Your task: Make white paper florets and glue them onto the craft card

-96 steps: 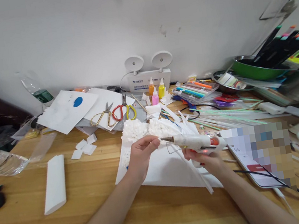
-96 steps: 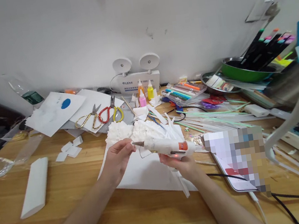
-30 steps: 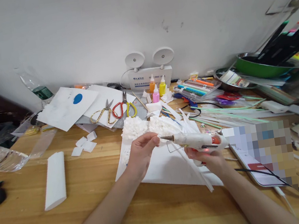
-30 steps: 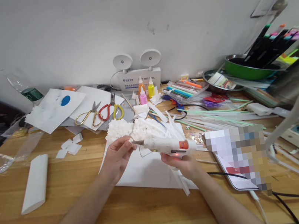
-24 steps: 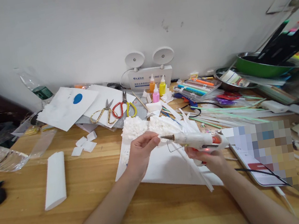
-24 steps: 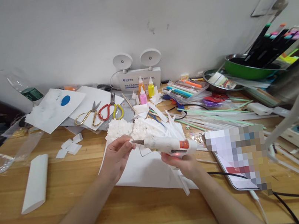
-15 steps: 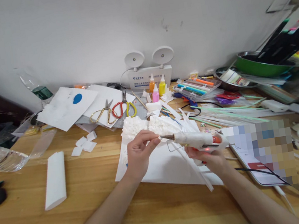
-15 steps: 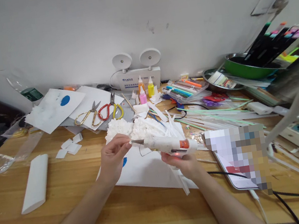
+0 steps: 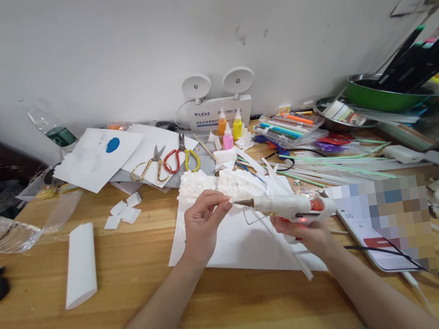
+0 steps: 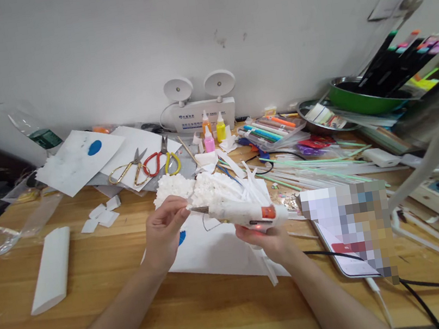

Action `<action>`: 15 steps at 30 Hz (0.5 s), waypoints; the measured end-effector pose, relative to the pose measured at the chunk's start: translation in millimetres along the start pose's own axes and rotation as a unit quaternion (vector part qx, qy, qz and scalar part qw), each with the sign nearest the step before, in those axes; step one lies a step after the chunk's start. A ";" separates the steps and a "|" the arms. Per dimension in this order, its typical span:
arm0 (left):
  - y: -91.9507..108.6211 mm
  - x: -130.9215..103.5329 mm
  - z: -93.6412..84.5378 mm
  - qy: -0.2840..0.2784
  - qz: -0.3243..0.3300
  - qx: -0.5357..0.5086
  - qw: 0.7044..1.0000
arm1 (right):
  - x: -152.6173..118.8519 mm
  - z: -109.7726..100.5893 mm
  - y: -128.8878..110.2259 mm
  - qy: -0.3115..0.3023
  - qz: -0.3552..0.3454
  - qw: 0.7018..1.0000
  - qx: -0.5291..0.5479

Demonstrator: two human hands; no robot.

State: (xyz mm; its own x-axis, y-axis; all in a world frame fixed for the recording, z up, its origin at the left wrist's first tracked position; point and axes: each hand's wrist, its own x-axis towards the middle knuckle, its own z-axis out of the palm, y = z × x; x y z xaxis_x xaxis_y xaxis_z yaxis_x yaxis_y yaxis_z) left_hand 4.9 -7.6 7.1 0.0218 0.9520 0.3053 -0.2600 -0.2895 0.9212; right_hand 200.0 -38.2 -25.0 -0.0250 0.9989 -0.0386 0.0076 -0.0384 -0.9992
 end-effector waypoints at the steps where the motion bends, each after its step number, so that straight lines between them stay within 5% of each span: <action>1: -0.2 0.1 0.0 0.001 -0.001 0.000 1.000 | 0.1 -0.2 -0.1 -0.002 0.001 1.000 -0.003; 15: 1.0 0.1 -0.3 0.017 0.017 0.028 0.999 | 2.0 4.2 -9.9 -0.008 -0.037 0.999 -0.018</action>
State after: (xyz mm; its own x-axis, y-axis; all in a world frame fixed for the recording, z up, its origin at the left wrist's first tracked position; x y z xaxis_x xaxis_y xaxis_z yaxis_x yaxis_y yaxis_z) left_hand 4.3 -7.7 7.9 -0.0186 0.9438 0.3301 -0.2062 -0.3266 0.9224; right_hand 195.7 -35.9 -15.2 -0.0432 0.9984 0.0358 0.0417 0.0376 -0.9984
